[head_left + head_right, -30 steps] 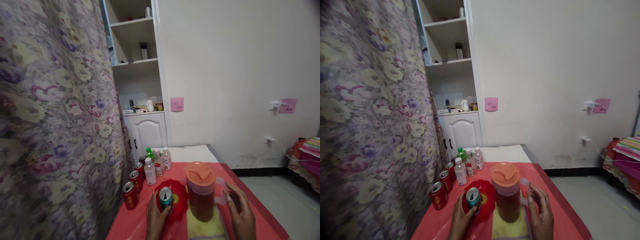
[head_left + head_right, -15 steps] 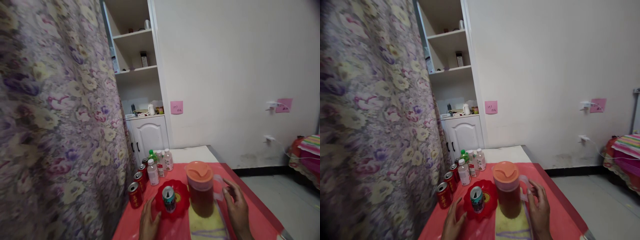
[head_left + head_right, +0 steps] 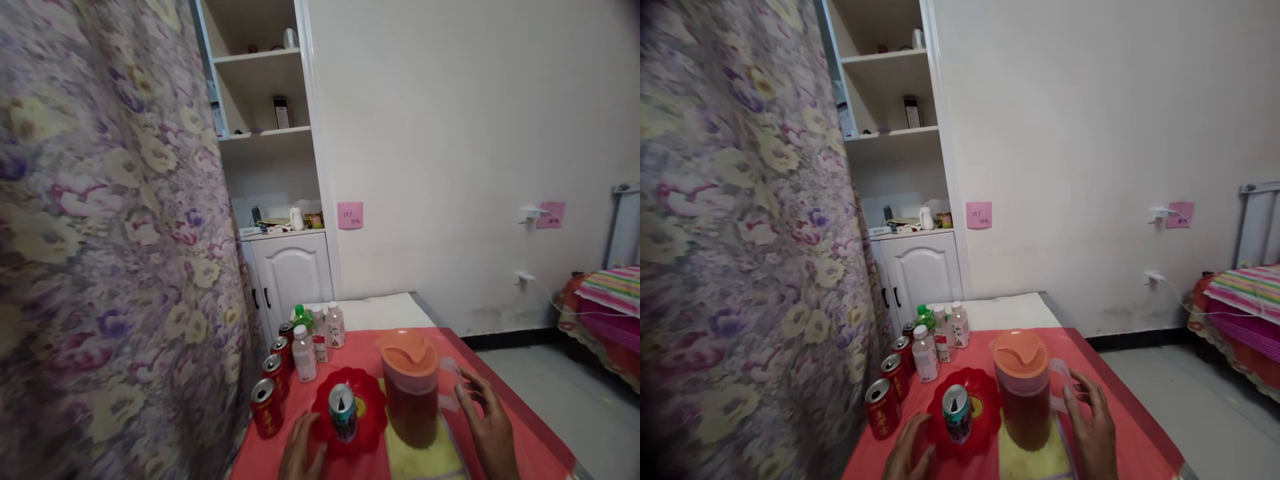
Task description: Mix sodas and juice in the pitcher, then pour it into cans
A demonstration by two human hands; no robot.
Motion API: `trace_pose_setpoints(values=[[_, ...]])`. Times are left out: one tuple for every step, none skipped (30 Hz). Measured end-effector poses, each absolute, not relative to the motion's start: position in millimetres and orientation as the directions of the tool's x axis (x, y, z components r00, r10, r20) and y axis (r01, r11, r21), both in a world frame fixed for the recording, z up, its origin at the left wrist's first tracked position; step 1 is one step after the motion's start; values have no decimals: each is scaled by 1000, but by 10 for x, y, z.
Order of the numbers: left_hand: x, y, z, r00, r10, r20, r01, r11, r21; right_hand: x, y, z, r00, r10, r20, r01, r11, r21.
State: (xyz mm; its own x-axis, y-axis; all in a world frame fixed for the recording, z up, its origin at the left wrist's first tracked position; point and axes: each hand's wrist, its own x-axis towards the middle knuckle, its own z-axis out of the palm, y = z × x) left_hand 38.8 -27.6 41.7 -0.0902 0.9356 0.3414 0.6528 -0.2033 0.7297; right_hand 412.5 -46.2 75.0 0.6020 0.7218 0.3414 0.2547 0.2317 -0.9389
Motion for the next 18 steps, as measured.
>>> trace_pose_setpoints(values=[[417,-238,483,-74,942,328,650,-204,732,4125,-461,745,604,729,321,240,218,-946],[449,-198,551,-50,949,310,645,-206,735,4124,-456,739,606,738,297,222,202,-954],[483,-156,620,-24,956,293,636,-211,742,4123,-448,732,608,746,270,200,185,-962],[517,-113,687,6,963,270,622,-216,753,4123,-436,724,612,753,242,177,168,-970],[551,-69,751,37,969,244,606,-216,765,4124,-421,714,616,759,213,155,149,-977],[584,-25,810,70,975,213,587,-213,781,4126,-402,703,616,765,187,132,133,-982],[614,18,864,98,979,177,574,-201,794,4131,-381,689,613,773,165,111,123,-986],[641,60,909,130,981,141,567,-190,802,4141,-356,675,605,782,147,90,116,-989],[664,99,945,164,981,105,563,-180,807,4154,-329,660,595,792,133,71,114,-991],[682,133,970,199,977,72,556,-174,813,4173,-299,647,583,802,127,57,116,-992],[697,164,984,233,971,47,546,-170,820,4196,-267,636,571,811,130,51,123,-991],[707,190,988,259,966,27,534,-166,829,4222,-234,629,565,814,137,53,130,-990],[713,211,983,274,962,15,519,-161,839,4251,-199,627,555,818,151,64,138,-988],[717,229,972,280,960,6,506,-153,849,4278,-165,631,539,824,172,82,152,-985],[719,243,957,278,960,-2,495,-142,857,4302,-133,640,518,832,199,103,170,-980],[720,254,939,275,961,-11,487,-130,864,4320,-104,653,499,836,231,130,191,-973],[721,264,920,274,962,-21,483,-118,868,4330,-79,669,502,818,281,173,223,-959],[722,273,902,275,961,-30,479,-110,871,4333,-60,684,511,793,331,218,253,-943]])
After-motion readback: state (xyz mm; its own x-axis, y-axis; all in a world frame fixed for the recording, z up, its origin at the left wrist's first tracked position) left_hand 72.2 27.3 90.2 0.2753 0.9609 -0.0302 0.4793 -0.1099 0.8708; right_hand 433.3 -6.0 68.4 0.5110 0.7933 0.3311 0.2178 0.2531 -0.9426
